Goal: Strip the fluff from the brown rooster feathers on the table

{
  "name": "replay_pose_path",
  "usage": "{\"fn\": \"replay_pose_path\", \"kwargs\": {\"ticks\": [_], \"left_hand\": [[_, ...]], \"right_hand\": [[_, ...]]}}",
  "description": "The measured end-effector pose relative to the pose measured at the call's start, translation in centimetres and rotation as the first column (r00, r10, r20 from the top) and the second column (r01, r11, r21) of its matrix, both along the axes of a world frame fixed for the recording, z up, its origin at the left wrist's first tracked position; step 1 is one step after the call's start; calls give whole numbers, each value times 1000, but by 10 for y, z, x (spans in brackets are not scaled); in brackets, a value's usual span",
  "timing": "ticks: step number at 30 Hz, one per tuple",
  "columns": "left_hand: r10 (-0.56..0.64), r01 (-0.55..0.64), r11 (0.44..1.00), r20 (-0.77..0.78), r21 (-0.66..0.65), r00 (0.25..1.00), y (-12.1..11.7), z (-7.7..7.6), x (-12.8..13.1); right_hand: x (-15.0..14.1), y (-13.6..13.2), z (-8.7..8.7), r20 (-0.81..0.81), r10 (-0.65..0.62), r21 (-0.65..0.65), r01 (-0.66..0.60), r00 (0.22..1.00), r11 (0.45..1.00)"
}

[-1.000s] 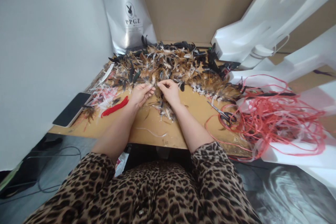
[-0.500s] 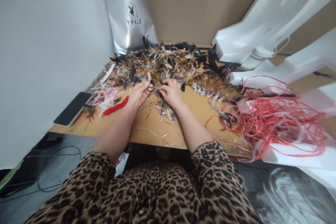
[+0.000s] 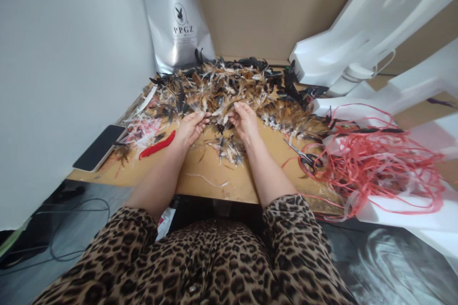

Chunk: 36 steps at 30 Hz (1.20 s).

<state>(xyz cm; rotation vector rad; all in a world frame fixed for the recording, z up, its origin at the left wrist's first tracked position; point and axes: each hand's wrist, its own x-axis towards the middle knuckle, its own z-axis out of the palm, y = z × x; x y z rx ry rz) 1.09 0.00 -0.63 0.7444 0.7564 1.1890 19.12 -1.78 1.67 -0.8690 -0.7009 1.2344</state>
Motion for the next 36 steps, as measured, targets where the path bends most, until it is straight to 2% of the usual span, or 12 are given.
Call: {"fn": "replay_pose_path", "kwargs": {"ticks": [4,7,12,17,20,27,36], "left_hand": [[-84,84,996,30,14,996,-2,-1,-1],[-122,120,992,56,28,991,-3,1,-1],[-147,147,989,35,-1,988,-5,2,0],[-189,191,981,-56,33,980,-4,-3,2],[-172,175,984,-82,31,982,-3,-3,2],[-20,19,1000,29,24,999,-1,5,0],[-146,146,988,-1,-43,989,-6,5,3]], "right_hand": [[5,3,-3,-89,50,-1,-50,995,999],[6,3,-5,-90,63,3,-63,994,998],[2,2,-5,34,27,-15,-27,999,1000],[-4,3,-7,138,9,15,-11,990,1000],[-5,4,-9,159,-3,22,-1,987,1000],[-2,4,-9,114,-25,16,23,993,1000],[-10,3,-12,152,-10,47,3,988,999]]}}
